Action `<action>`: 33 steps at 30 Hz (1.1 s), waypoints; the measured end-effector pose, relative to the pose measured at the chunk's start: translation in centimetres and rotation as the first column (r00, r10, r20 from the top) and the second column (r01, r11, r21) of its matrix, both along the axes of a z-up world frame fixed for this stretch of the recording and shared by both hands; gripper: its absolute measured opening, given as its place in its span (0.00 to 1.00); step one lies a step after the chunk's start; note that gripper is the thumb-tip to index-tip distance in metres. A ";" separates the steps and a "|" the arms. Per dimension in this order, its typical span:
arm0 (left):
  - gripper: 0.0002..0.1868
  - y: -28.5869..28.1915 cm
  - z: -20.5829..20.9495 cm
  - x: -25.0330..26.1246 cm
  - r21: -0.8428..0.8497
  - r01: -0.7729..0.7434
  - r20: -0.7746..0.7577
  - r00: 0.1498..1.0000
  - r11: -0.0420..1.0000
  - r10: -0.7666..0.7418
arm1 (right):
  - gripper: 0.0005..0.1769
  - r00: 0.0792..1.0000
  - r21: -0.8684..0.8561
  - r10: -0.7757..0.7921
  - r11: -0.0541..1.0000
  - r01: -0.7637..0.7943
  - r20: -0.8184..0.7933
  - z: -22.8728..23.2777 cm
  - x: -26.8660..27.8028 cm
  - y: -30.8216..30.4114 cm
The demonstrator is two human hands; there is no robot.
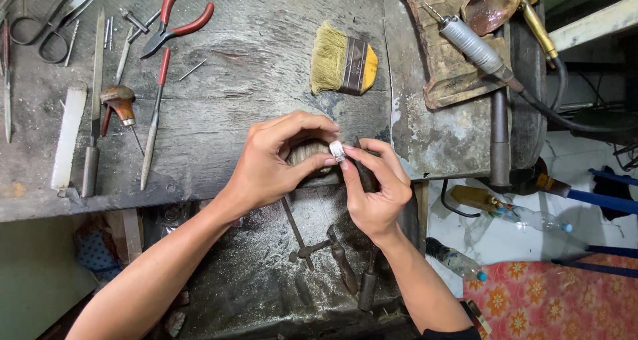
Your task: Filing and cleaning a small jewelry component at a workbench
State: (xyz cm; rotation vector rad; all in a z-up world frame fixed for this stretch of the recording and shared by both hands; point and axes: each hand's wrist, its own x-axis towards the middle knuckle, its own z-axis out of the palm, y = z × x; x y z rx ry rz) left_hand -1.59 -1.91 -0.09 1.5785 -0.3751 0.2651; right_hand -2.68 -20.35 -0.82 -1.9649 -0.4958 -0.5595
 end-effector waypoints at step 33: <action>0.12 0.6 -1.4 0.2 -0.205 0.147 -0.214 0.958 0.968 -0.190 | 0.09 0.996 0.011 0.029 1.000 -0.030 0.085 -0.9 2.5 -0.7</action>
